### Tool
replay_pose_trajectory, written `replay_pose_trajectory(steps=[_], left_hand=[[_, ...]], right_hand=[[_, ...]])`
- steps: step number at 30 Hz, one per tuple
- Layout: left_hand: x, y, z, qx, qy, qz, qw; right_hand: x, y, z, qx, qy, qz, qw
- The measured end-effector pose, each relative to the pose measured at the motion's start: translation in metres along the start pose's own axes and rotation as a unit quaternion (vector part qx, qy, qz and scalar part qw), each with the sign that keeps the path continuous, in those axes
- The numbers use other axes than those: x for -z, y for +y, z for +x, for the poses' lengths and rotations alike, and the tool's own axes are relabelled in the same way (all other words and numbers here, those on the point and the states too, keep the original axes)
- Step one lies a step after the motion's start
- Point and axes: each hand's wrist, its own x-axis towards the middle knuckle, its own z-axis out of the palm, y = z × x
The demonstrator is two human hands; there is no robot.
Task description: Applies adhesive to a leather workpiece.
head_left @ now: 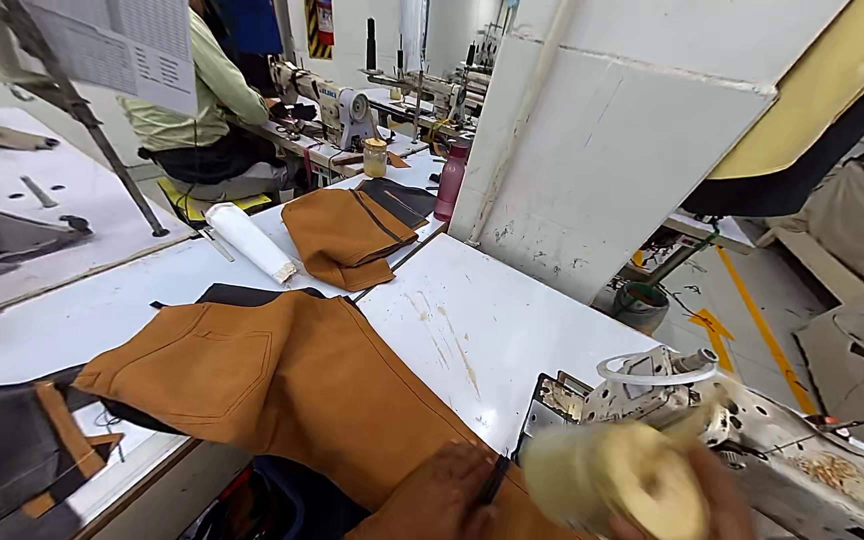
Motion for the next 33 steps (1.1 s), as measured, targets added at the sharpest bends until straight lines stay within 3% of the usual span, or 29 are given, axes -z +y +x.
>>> replay_pose_trajectory(steps=[4,8,11,15,20,23,26,29,33], left_hand=[[0.044,-0.065,-0.012,0.177,0.069,0.161,0.968],[0.089,-0.087,0.000,0.269,-0.004,0.130,0.954],[0.091,-0.071,0.021,0.198,0.053,-0.042,0.978],[0.061,-0.047,0.079,0.098,0.150,-0.251,0.951],[0.024,-0.051,0.105,0.065,0.197,-0.232,0.951],[0.026,-0.051,0.103,0.074,0.187,-0.228,0.953],[0.025,-0.051,0.101,0.073,0.193,-0.228,0.951],[0.026,-0.051,0.103,0.074,0.189,-0.230,0.952],[0.026,-0.052,0.101,0.067,0.191,-0.234,0.951]], right_hand=[[-0.106,0.054,0.047,-0.100,-0.045,-0.020,0.994],[-0.137,0.080,0.061,-0.110,-0.117,-0.063,0.985],[-0.117,0.058,0.080,-0.129,-0.171,-0.110,0.971],[-0.107,0.040,0.127,-0.107,-0.091,-0.150,0.979],[-0.101,0.032,0.178,-0.124,-0.263,-0.194,0.937],[-0.089,0.033,0.171,-0.095,-0.255,-0.227,0.935],[-0.104,0.051,0.142,-0.088,-0.257,-0.235,0.933],[-0.105,0.055,0.131,-0.026,-0.190,-0.248,0.950],[-0.065,0.012,0.143,0.057,-0.027,-0.218,0.974]])
